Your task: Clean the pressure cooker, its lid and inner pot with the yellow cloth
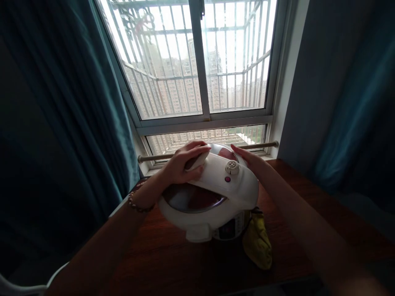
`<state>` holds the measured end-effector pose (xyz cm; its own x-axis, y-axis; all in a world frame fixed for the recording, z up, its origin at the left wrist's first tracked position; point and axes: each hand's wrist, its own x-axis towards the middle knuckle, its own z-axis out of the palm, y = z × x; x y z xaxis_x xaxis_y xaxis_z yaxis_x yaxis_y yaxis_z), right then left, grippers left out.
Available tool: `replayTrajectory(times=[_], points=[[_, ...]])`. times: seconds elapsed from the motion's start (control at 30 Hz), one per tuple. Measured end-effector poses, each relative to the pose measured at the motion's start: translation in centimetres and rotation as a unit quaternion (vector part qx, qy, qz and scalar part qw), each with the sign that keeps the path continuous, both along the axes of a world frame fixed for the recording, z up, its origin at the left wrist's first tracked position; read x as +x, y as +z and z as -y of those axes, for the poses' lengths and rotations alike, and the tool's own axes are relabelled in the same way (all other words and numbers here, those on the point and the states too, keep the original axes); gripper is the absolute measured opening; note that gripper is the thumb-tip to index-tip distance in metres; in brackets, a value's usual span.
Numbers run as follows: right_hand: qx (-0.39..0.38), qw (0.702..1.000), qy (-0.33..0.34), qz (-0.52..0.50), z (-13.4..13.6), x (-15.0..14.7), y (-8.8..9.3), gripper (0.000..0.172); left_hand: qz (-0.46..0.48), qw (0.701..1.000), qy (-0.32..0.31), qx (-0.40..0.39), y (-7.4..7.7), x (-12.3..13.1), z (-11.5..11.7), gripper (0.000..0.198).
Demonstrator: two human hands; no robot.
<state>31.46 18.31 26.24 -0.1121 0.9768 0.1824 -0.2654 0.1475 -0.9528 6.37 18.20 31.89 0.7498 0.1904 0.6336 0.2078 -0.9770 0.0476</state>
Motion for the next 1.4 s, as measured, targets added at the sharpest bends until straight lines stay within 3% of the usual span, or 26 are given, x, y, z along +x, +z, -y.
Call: replayTrajectory(times=[0.1,0.2,0.27,0.37,0.53,0.87,1.2,1.33,1.4], points=[[-0.016,0.999,-0.007,0.028,0.2,1.5,0.8,0.049,0.059,0.994,0.088,-0.037,-0.2,0.4,-1.4,0.044],[0.082,0.993,-0.008,0.089,1.5,2.9,1.5,0.048,0.104,0.975,0.179,-0.077,-0.4,0.9,-3.0,0.042],[0.122,0.982,0.017,0.141,1.8,3.5,1.9,0.054,0.11,0.966,0.216,-0.086,-0.5,1.3,-4.0,0.041],[0.119,0.967,0.073,0.212,0.6,4.4,2.1,0.056,0.086,0.963,0.251,-0.055,-0.9,2.5,-4.9,0.04],[0.073,0.94,0.186,0.278,-3.2,6.8,0.7,0.058,0.008,0.95,0.312,-0.009,-2.5,5.3,-5.4,0.029],[0.034,0.922,0.246,0.297,-6.6,11.5,-2.5,0.081,-0.058,0.92,0.387,0.035,-5.1,9.6,-4.9,0.031],[0.024,0.917,0.211,0.338,-7.6,12.6,-4.1,0.074,-0.077,0.912,0.403,0.019,-7.3,10.7,-5.4,0.034],[0.045,0.912,0.142,0.382,-7.5,12.9,-4.2,0.069,-0.081,0.907,0.412,0.014,-7.7,11.0,-5.7,0.033],[0.081,0.898,0.047,0.43,-6.2,12.2,-4.1,0.061,-0.077,0.907,0.413,0.013,-7.8,11.1,-5.8,0.034]])
